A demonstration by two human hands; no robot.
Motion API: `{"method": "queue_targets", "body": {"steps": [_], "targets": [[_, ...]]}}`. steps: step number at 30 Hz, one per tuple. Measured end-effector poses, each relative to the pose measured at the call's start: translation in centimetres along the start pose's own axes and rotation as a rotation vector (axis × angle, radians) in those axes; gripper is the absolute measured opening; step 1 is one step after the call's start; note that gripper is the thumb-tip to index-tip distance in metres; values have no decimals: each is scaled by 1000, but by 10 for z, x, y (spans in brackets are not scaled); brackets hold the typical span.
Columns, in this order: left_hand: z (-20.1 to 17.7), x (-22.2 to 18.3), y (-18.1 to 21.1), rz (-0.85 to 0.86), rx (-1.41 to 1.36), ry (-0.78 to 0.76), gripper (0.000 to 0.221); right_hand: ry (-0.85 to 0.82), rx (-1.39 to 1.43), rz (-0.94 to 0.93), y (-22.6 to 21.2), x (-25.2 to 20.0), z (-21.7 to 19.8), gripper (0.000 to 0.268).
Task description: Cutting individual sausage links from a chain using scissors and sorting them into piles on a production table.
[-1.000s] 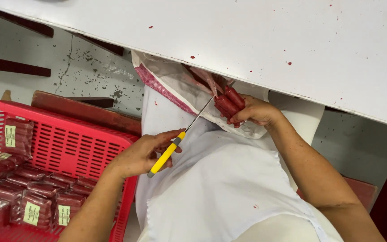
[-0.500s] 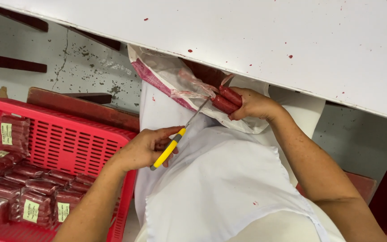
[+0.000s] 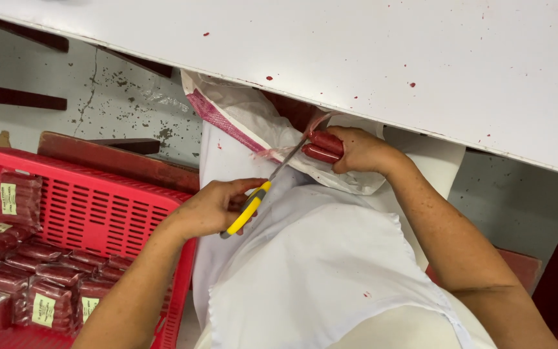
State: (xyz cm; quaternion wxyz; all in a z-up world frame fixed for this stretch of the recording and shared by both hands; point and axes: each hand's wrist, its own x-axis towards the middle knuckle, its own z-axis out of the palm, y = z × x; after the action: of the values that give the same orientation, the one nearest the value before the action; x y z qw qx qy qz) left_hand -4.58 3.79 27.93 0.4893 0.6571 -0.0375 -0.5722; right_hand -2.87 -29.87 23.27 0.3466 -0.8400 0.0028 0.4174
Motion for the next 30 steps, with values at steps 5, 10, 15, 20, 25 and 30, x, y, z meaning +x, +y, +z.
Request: {"method": "queue_targets", "body": {"steps": [5, 10, 15, 20, 25, 30], "targets": [[-4, -29, 46, -97, 288, -4, 74, 37, -264, 71, -3, 4, 1, 74], [-1, -28, 71, -144, 457, 22, 70, -1, -309, 92, -49, -18, -11, 76], [-2, -20, 66, -156, 528, -2, 71, -6, -381, 135, -35, -12, -5, 74], [-3, -21, 79, -192, 642, 4, 70, -32, -366, 141, -72, -31, -18, 68], [1, -3, 80, -169, 710, 10, 72, -16, -480, 100, -24, 3, 8, 74], [5, 1, 76, -194, 699, 28, 69, -2, -365, 95, -28, -1, 3, 68]]}}
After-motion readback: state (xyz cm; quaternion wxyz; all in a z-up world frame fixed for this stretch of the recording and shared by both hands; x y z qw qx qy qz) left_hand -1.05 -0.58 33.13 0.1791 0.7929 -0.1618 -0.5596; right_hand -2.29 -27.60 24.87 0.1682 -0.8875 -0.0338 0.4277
